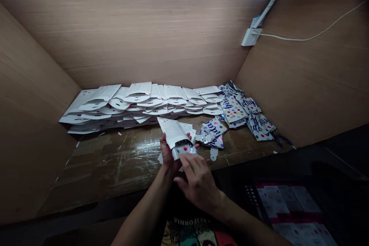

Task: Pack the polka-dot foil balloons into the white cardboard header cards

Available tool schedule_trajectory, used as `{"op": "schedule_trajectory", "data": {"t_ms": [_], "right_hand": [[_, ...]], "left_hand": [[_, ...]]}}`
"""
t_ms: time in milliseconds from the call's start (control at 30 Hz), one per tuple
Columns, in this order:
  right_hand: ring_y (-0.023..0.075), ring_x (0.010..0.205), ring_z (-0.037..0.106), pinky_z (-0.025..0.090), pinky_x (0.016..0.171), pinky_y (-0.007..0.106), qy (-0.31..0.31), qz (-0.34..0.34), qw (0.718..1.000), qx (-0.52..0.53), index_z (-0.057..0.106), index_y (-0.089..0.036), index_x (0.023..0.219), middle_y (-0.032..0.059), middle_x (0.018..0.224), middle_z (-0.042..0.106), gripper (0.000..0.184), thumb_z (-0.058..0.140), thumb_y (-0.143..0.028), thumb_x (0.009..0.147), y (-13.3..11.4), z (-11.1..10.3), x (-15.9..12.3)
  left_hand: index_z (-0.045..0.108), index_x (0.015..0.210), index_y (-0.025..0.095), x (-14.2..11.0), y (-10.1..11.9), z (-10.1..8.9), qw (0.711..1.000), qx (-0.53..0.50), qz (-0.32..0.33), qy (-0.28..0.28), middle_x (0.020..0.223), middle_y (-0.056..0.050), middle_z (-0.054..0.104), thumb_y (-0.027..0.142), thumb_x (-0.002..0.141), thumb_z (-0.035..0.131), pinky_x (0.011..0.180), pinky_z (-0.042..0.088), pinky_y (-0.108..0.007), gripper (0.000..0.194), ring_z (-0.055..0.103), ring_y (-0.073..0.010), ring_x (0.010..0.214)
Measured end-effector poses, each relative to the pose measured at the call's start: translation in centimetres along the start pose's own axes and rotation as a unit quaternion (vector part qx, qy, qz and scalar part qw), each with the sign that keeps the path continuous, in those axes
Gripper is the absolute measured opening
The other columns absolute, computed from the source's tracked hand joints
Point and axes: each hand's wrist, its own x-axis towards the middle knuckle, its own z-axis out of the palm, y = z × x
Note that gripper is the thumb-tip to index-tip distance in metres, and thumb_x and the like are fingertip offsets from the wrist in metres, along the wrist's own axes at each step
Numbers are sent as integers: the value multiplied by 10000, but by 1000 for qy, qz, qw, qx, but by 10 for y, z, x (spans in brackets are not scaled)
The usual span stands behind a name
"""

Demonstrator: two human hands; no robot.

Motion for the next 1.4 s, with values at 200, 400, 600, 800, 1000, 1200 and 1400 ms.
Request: {"op": "schedule_trajectory", "data": {"t_ms": [200, 400, 600, 800, 1000, 1200, 1400], "right_hand": [[387, 1188, 674, 499, 1087, 520, -215, 38, 976, -10, 748, -80, 1254, 238, 1207, 748, 681, 527, -677, 1014, 3, -7, 29], [386, 1188, 668, 521, 1069, 576, -195, -70, 978, 37, 743, -105, 1221, 210, 1229, 737, 380, 654, -410, 1012, -5, 13, 27], [286, 1337, 626, 520, 1153, 485, -123, -161, 961, 190, 651, -172, 1387, 152, 1395, 695, 367, 600, -251, 1032, -5, 19, -6], [445, 1499, 448, 410, 1189, 656, -139, 2, 990, 4, 564, -66, 1504, 270, 1594, 497, 742, 728, -526, 946, 25, 54, -9], [371, 1548, 400, 314, 1271, 607, -170, -51, 984, 24, 566, -115, 1515, 203, 1608, 511, 691, 720, -502, 963, 5, 76, -40], [355, 1527, 436, 358, 1251, 608, -123, -33, 985, 117, 623, -153, 1437, 201, 1603, 515, 513, 684, -395, 989, 5, 70, -52], [315, 1155, 710, 627, 903, 470, 51, 302, 858, 412, 539, -162, 1453, 194, 1324, 699, 565, 654, -417, 962, 14, 55, -20]], "left_hand": [[690, 1276, 86, -4, -12, 3, 997, 75, 6, -9, 1068, -177, 789, 718, 808, 638, 971, 582, -537, 788, 749, -378, 1022], [704, 1070, 130, -28, 18, -27, 913, 344, 154, 156, 988, -135, 782, 479, 644, 875, 790, 575, -379, 577, 727, -282, 852], [672, 1094, 101, -112, 135, -47, 828, 434, 205, 290, 1114, -229, 754, 425, 427, 959, 853, 575, -479, 796, 703, -425, 1018], [507, 1417, 131, -127, 225, -56, 574, 591, 307, 477, 1335, -238, 641, 338, 700, 812, 1027, 472, -514, 806, 616, -426, 1229], [709, 818, 233, -50, 107, -75, 705, 618, 230, 262, 752, -65, 657, 289, 540, 942, 935, 465, -406, 367, 665, -374, 994], [692, 736, 227, -33, 67, -71, 767, 562, 232, 203, 764, -37, 665, 280, 625, 923, 804, 465, -305, 262, 637, -279, 883], [725, 892, 184, -38, 64, -46, 821, 451, 289, 198, 840, -35, 743, 469, 877, 746, 686, 486, -273, 286, 634, -200, 730]]}}
